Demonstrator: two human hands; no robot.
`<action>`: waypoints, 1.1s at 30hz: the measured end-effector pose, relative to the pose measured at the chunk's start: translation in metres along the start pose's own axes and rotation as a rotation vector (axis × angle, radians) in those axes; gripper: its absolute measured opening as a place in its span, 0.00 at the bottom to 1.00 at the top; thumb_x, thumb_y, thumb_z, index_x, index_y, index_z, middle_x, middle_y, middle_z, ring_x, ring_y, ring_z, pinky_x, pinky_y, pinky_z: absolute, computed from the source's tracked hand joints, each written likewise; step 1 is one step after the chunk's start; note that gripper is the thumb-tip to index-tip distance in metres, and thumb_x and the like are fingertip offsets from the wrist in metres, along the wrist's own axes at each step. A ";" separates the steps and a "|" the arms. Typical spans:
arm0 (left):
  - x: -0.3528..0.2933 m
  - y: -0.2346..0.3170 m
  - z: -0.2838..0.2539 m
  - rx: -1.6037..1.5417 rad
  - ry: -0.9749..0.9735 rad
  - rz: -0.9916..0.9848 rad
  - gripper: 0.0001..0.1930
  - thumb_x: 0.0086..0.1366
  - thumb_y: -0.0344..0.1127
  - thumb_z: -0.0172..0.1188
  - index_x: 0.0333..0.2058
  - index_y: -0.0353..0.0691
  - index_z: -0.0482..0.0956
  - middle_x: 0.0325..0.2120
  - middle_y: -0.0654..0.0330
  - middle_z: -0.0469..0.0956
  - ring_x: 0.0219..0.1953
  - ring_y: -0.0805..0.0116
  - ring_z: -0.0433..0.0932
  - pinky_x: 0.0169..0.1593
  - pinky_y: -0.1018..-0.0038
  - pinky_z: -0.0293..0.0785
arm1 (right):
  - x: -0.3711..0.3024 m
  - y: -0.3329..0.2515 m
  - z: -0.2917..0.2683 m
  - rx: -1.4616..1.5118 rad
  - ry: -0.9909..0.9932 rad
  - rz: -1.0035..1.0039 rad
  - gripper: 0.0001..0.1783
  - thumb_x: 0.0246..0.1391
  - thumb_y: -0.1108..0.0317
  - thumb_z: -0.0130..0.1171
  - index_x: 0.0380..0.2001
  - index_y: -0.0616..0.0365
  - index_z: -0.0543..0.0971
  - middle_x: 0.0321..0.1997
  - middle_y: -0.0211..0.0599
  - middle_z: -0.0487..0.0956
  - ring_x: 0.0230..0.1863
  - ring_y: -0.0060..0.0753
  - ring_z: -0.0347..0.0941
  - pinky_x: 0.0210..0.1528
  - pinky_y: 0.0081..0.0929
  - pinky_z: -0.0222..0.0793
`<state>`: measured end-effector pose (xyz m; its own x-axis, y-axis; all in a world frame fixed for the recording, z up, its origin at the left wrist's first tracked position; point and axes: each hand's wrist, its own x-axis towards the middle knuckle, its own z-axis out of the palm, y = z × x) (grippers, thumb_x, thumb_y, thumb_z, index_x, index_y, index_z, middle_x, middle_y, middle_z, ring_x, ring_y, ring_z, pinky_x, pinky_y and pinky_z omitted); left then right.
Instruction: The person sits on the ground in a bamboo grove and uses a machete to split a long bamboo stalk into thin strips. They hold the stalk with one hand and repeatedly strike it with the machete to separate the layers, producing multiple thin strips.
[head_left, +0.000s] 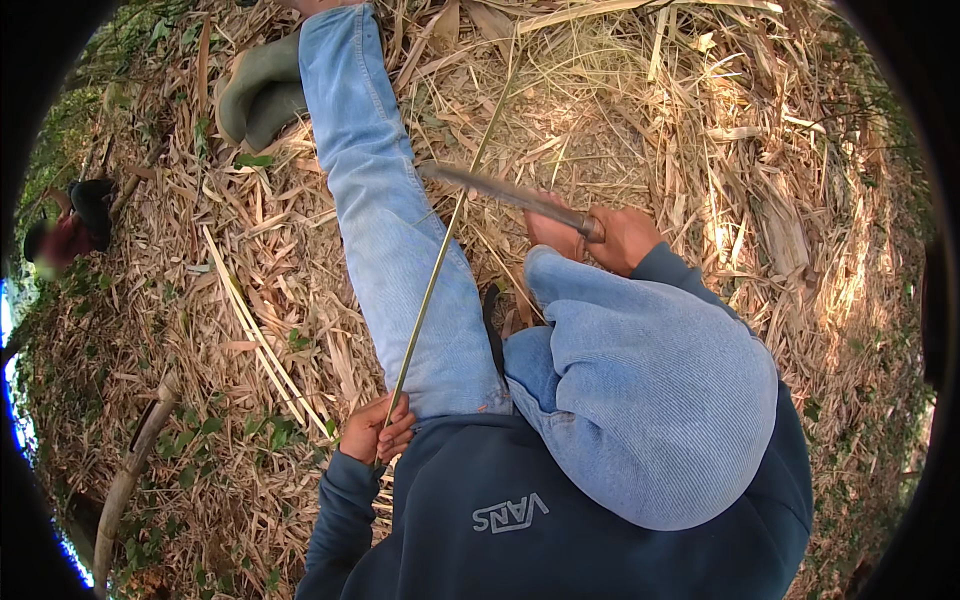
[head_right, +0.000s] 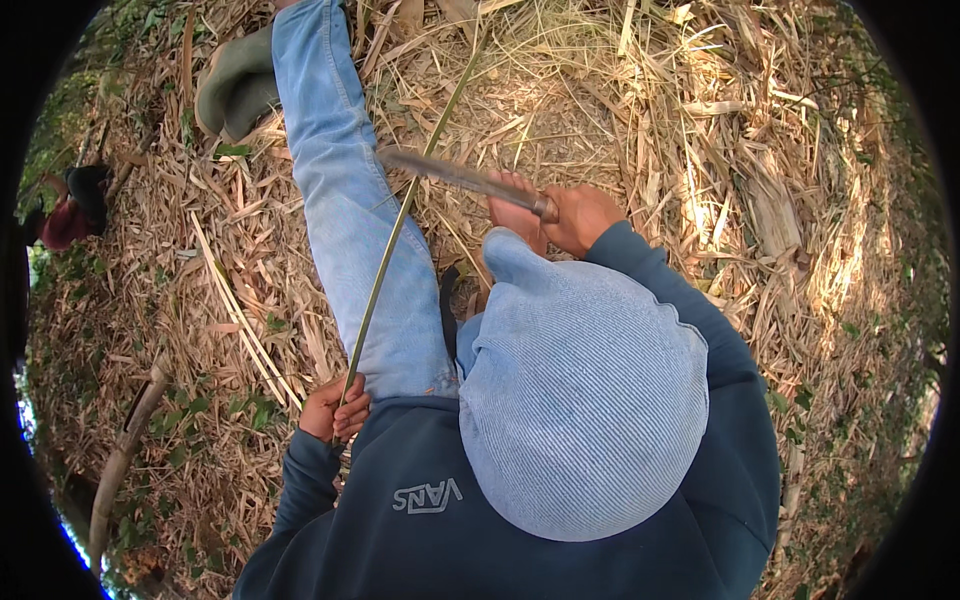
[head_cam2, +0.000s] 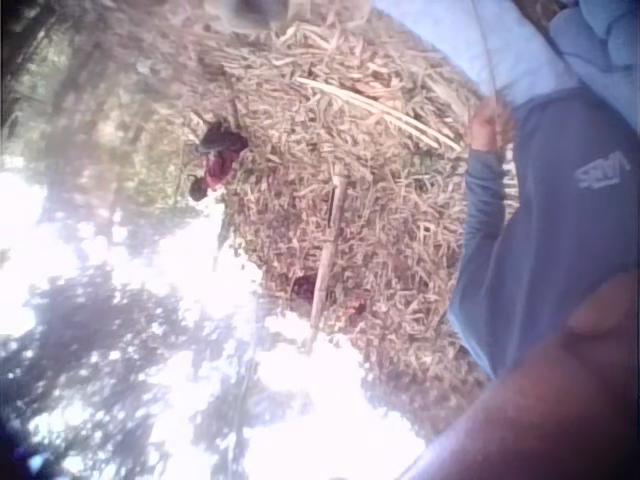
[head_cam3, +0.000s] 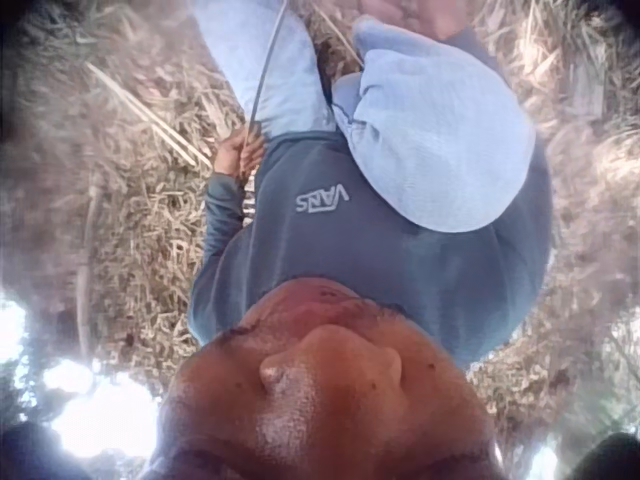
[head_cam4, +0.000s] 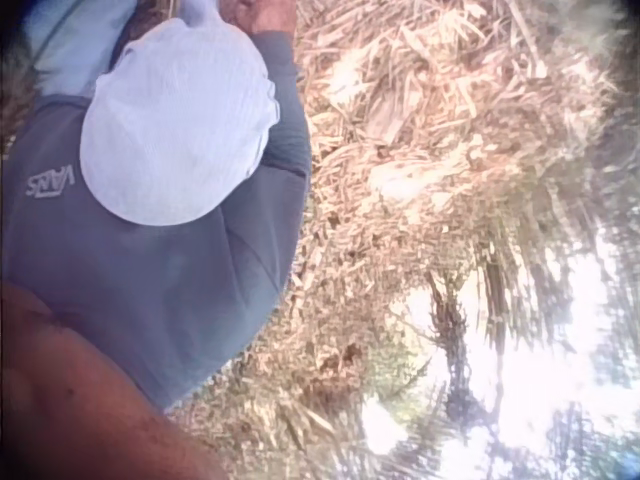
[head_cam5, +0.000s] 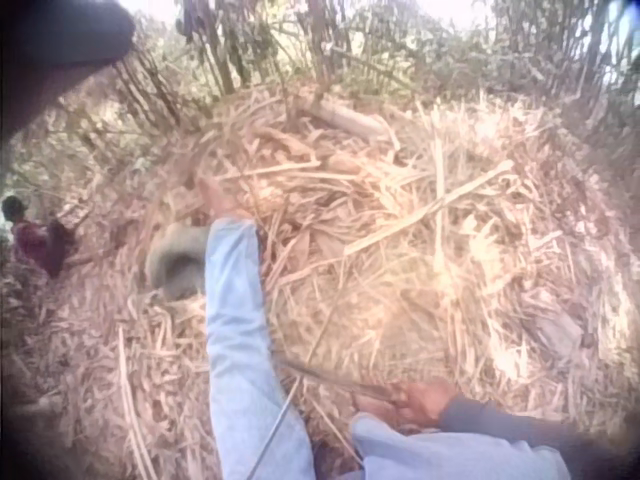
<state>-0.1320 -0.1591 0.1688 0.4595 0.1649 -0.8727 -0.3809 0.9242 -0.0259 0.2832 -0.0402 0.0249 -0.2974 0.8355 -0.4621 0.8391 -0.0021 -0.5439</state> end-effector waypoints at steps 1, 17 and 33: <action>0.000 0.000 0.001 0.009 0.002 0.007 0.18 0.75 0.43 0.37 0.25 0.42 0.61 0.10 0.67 0.57 0.07 0.78 0.51 0.10 0.82 0.52 | -0.003 -0.003 -0.008 -0.013 -0.035 -0.047 0.12 0.45 0.58 0.60 0.31 0.53 0.77 0.22 0.50 0.79 0.26 0.55 0.77 0.34 0.49 0.73; 0.004 0.003 0.012 0.002 0.006 0.029 0.18 0.75 0.43 0.35 0.25 0.43 0.61 0.10 0.68 0.57 0.08 0.79 0.51 0.12 0.83 0.52 | 0.015 0.003 -0.011 -0.051 0.009 -0.063 0.14 0.44 0.56 0.62 0.29 0.54 0.76 0.22 0.52 0.79 0.26 0.56 0.78 0.31 0.47 0.75; 0.008 0.007 0.009 -0.041 0.019 0.020 0.18 0.74 0.44 0.40 0.25 0.44 0.62 0.09 0.70 0.58 0.08 0.82 0.52 0.10 0.84 0.51 | 0.040 0.020 -0.017 -0.169 0.032 0.075 0.14 0.48 0.57 0.59 0.33 0.53 0.76 0.25 0.49 0.79 0.28 0.54 0.78 0.33 0.49 0.74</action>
<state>-0.1237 -0.1486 0.1664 0.4365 0.1759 -0.8824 -0.4224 0.9060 -0.0284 0.2960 0.0027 0.0078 -0.2187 0.8534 -0.4733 0.9239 0.0250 -0.3818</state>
